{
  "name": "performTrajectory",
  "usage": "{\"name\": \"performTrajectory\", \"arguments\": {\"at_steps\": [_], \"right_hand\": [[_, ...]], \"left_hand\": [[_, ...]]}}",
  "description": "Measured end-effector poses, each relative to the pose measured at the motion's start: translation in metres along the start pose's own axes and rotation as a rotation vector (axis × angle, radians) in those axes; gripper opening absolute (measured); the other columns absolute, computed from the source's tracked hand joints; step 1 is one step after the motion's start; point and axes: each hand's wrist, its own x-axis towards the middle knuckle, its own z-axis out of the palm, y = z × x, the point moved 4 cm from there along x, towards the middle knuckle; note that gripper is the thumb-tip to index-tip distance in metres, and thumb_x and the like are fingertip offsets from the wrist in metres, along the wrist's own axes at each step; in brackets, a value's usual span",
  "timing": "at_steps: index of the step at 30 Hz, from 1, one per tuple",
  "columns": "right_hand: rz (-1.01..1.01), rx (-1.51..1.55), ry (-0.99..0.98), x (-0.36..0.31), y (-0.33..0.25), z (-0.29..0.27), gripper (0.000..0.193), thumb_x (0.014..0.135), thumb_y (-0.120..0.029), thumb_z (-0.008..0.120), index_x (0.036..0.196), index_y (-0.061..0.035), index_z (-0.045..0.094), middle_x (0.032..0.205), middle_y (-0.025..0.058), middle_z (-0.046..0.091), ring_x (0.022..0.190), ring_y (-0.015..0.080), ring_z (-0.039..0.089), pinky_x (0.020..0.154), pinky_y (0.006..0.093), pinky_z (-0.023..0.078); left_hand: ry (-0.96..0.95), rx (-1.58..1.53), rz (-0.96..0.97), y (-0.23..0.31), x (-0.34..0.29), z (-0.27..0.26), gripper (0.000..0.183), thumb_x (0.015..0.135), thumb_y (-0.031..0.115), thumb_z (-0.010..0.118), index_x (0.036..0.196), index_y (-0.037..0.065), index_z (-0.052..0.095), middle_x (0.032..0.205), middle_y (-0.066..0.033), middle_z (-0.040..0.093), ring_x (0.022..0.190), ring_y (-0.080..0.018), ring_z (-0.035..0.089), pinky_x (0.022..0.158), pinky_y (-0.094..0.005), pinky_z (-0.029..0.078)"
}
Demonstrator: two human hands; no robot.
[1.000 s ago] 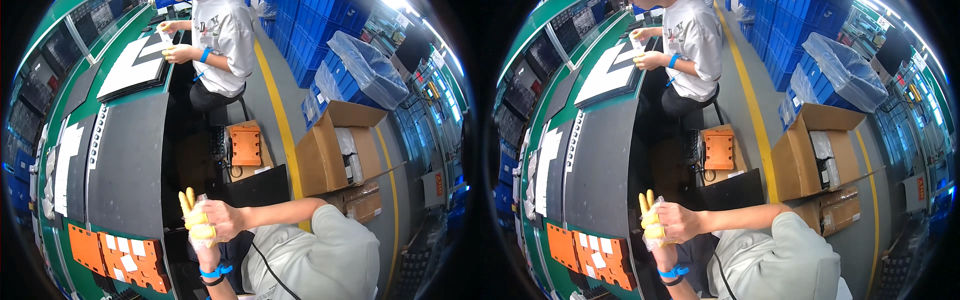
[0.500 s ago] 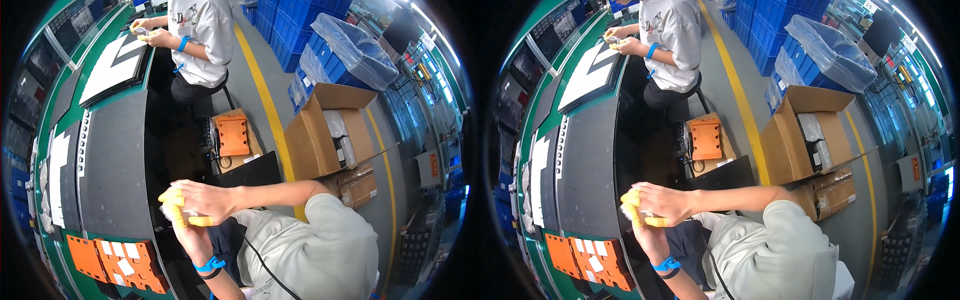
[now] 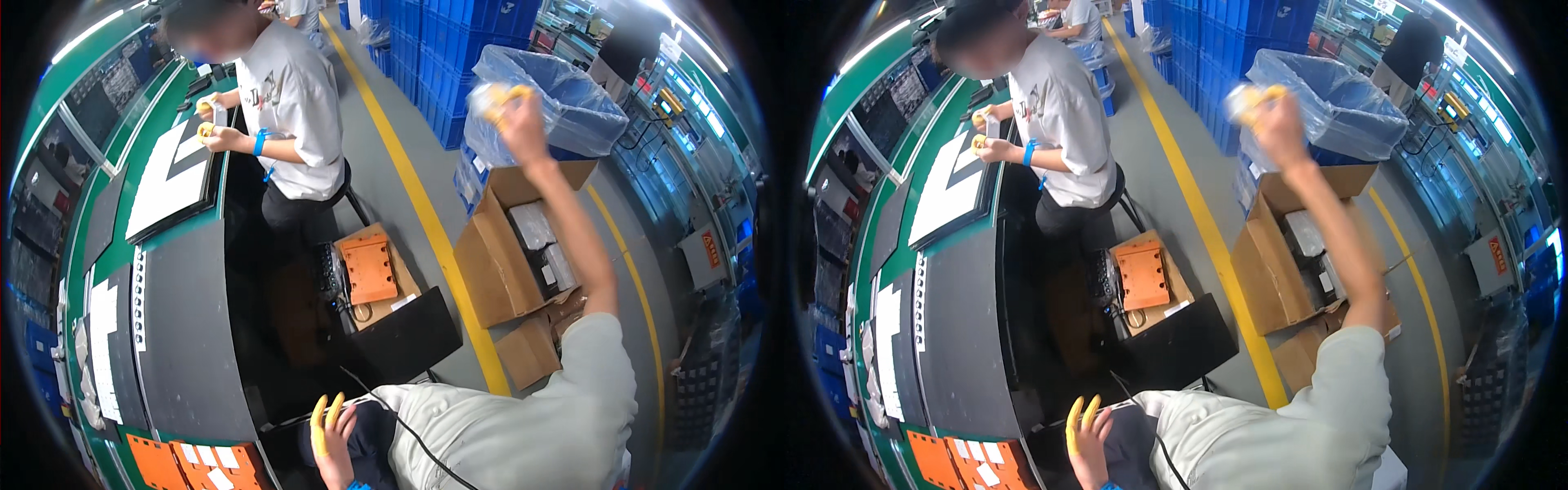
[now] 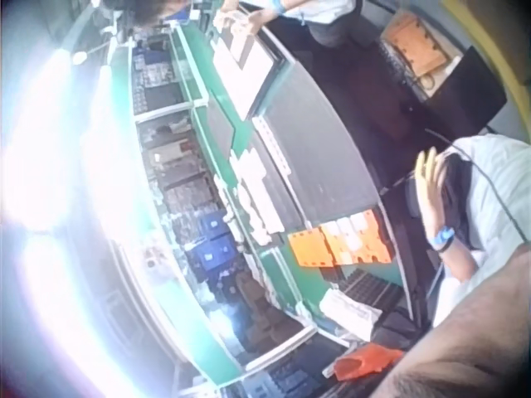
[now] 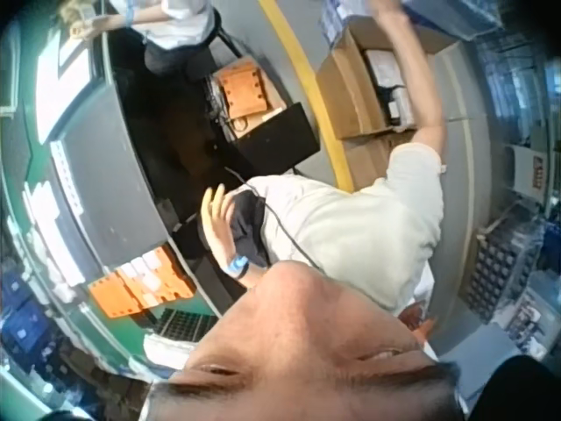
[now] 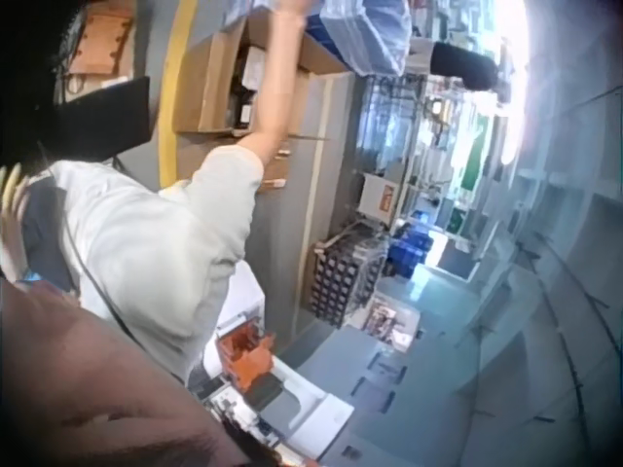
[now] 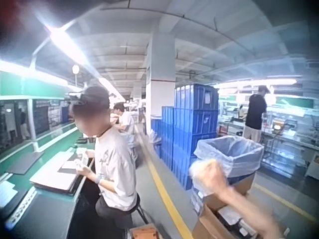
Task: The person unpacks a plastic-wrapped tray of cylindrical cells from a cardboard box and places it on the workbench. They remove the plastic wrapping and a white foam insert. The person picks up individual cells from the tray and places them into slots on an orange fixture, then moves the fixture to a testing machine.
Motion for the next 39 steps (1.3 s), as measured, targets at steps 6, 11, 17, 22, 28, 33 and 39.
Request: {"name": "performTrajectory", "arguments": {"at_steps": [6,11,17,22,28,33,39], "right_hand": [[0.462,-0.678,-0.191,0.031,0.217,0.034,0.070,0.085,-0.027,0.072,0.142,0.0030,0.045,0.134,0.0293,0.049,0.124,0.0417,0.049,0.104,0.0456,0.043],[0.509,-0.377,-0.063,-0.005,0.181,0.116,0.066,0.089,-0.021,0.066,0.145,0.0030,0.041,0.147,0.0304,0.041,0.139,0.0422,0.040,0.114,0.0462,0.036],[0.258,0.365,0.200,-0.030,-0.080,0.087,0.042,0.092,-0.004,0.061,0.134,0.0013,0.056,0.133,0.0188,0.057,0.125,0.0356,0.051,0.108,0.0446,0.039],[0.027,0.827,0.044,-0.074,-0.272,0.015,0.035,0.093,0.000,0.059,0.128,0.0026,0.058,0.126,0.0180,0.061,0.116,0.0355,0.055,0.102,0.0443,0.042],[-0.155,1.578,-0.170,-0.094,-0.438,-0.086,0.029,0.079,0.006,0.061,0.107,0.0025,0.070,0.105,0.0199,0.066,0.093,0.0386,0.063,0.086,0.0432,0.050],[-0.582,2.174,-0.227,-0.071,-0.536,-0.206,0.036,0.060,0.008,0.069,0.093,-0.0022,0.076,0.090,0.0098,0.069,0.073,0.0261,0.064,0.063,0.0343,0.052],[-0.864,2.466,-0.447,-0.036,-0.663,-0.312,0.032,0.079,0.001,0.071,0.111,-0.0046,0.068,0.096,0.0118,0.064,0.084,0.0304,0.062,0.070,0.0374,0.049]], "left_hand": [[0.101,0.054,0.052,0.005,-0.019,-0.003,0.061,0.106,0.040,0.037,0.152,0.000,0.035,0.150,-0.0282,0.042,0.132,-0.0379,0.049,0.112,-0.0463,0.038],[0.173,0.074,0.073,0.009,-0.026,0.000,0.061,0.105,0.041,0.039,0.151,0.001,0.037,0.150,-0.0242,0.043,0.127,-0.0325,0.053,0.110,-0.0418,0.040],[0.295,0.254,0.213,0.035,-0.079,-0.003,0.056,0.105,0.038,0.045,0.144,-0.002,0.044,0.139,-0.0204,0.055,0.114,-0.0290,0.061,0.097,-0.0367,0.048],[0.594,0.336,0.558,0.041,-0.142,-0.022,0.054,0.096,0.044,0.063,0.120,-0.004,0.060,0.111,-0.0197,0.070,0.083,-0.0237,0.069,0.067,-0.0290,0.049],[1.332,0.692,1.039,0.065,-0.232,-0.024,0.034,0.095,0.030,0.066,0.098,-0.004,0.069,0.091,-0.0140,0.071,0.075,-0.0188,0.063,0.066,-0.0277,0.046],[1.956,1.087,0.969,0.090,-0.304,-0.043,0.014,0.089,0.005,0.070,0.102,-0.002,0.070,0.096,-0.0104,0.070,0.083,-0.0204,0.064,0.077,-0.0288,0.048],[1.656,1.575,0.603,0.150,-0.317,-0.097,0.019,0.083,0.002,0.072,0.101,0.001,0.069,0.102,-0.0147,0.068,0.098,-0.0340,0.062,0.084,-0.0398,0.049]]}}
